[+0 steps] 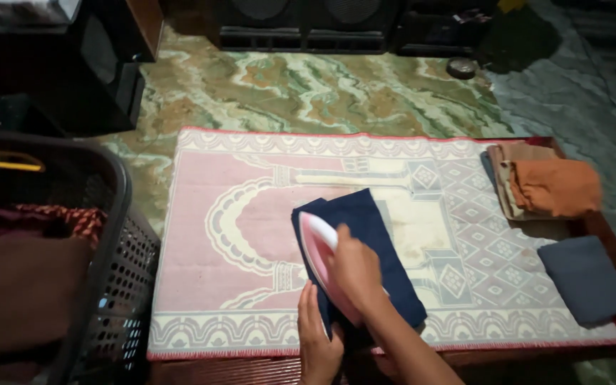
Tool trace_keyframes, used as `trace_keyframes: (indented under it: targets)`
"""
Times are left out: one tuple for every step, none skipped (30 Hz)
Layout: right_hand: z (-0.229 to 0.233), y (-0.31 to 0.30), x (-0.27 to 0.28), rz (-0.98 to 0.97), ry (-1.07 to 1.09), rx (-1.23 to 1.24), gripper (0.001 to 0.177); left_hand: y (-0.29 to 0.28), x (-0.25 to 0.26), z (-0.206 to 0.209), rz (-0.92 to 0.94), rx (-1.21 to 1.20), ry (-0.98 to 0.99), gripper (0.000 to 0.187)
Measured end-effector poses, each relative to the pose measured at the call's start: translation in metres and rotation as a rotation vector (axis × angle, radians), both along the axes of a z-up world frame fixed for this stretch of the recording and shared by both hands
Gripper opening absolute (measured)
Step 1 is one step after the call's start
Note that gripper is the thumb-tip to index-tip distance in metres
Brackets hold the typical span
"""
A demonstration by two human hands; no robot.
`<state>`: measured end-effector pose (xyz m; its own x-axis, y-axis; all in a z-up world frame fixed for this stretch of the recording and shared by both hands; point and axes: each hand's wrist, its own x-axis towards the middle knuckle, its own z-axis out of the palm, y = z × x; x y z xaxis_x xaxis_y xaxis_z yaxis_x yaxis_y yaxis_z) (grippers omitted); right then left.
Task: Ironing and folding a blue garment and a white t-shirt on a floor mat.
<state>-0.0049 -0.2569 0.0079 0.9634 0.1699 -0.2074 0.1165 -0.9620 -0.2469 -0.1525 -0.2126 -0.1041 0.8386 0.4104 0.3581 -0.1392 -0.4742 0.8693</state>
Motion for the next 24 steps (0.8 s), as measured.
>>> trace_keyframes:
  targets:
    - [-0.002,0.007,0.015,0.013,-0.041,0.022,0.030,0.000,0.001,0.000,0.001,0.007,-0.008,0.083]
    - [-0.004,0.015,0.029,0.023,-0.081,0.046,0.032,0.001,0.001,0.001,0.000,0.016,-0.016,0.083]
    - [-0.011,0.016,0.035,0.010,-0.088,0.052,0.032,0.001,-0.001,-0.006,-0.013,0.022,-0.022,0.083]
    - [-0.017,0.019,0.044,0.045,-0.140,0.020,0.041,0.002,0.002,-0.013,0.013,0.004,-0.020,0.080]
    - [-0.022,0.022,0.053,0.079,-0.192,-0.013,0.050,0.003,0.004,-0.020,0.038,-0.015,-0.017,0.077]
    - [-0.023,0.017,0.051,0.071,-0.200,-0.009,0.050,0.008,0.012,-0.013,0.031,-0.010,-0.025,0.077]
    - [-0.026,0.013,0.050,0.080,-0.177,-0.018,0.044,0.015,0.021,-0.008,0.044,0.006,-0.021,0.067]
    - [-0.031,0.010,0.045,0.093,-0.146,-0.028,0.039,0.020,0.026,-0.003,0.060,0.019,-0.009,0.058]
    - [-0.028,-0.001,0.036,0.090,-0.145,-0.027,0.039,0.030,0.042,0.008,0.058,0.020,-0.009,0.058]
    - [-0.026,-0.014,0.025,0.092,-0.105,-0.036,0.040,0.038,0.057,0.017,0.012,0.012,0.013,0.054]
    - [-0.024,-0.026,0.016,0.093,-0.064,-0.045,0.042,0.046,0.072,0.027,-0.034,0.003,0.035,0.050]
    - [-0.020,-0.037,0.006,0.087,-0.064,-0.051,0.042,0.052,0.087,0.019,-0.040,-0.003,0.034,0.050]
    - [-0.016,-0.049,-0.004,0.080,-0.064,-0.086,0.042,0.058,0.103,0.012,-0.094,0.123,0.125,0.051]
    - [-0.013,-0.059,-0.012,0.070,-0.065,-0.118,0.043,0.065,0.120,0.005,-0.151,0.253,0.214,0.053]
    - [-0.011,-0.065,-0.008,0.061,-0.065,-0.122,0.043,0.064,0.132,0.002,-0.160,0.250,0.212,0.053]
    - [-0.011,-0.070,-0.006,0.028,-0.068,-0.087,0.044,0.064,0.139,-0.002,-0.142,0.359,0.290,0.055]
    - [-0.011,-0.076,-0.005,-0.006,-0.071,-0.053,0.044,0.065,0.147,-0.006,-0.124,0.468,0.367,0.057]
    - [-0.008,-0.075,0.006,-0.009,-0.066,-0.058,0.044,0.063,0.145,-0.004,-0.130,0.463,0.371,0.057]
    - [-0.005,-0.073,0.017,-0.049,-0.076,-0.030,0.043,0.061,0.143,-0.002,-0.100,0.520,0.317,0.058]
    - [-0.002,-0.071,0.027,-0.090,-0.085,0.000,0.043,0.061,0.140,0.000,-0.070,0.579,0.264,0.060]
    - [-0.003,-0.069,0.042,-0.093,-0.078,-0.002,0.043,0.060,0.140,0.001,-0.076,0.577,0.270,0.060]
    - [-0.004,-0.067,0.058,-0.096,-0.092,0.007,0.045,0.060,0.140,0.003,-0.068,0.574,0.271,0.060]
    - [-0.005,-0.064,0.072,-0.099,-0.106,0.015,0.048,0.060,0.139,0.006,-0.059,0.572,0.272,0.061]
    - [-0.005,-0.060,0.084,-0.095,-0.108,0.015,0.048,0.060,0.141,0.005,-0.055,0.571,0.271,0.061]
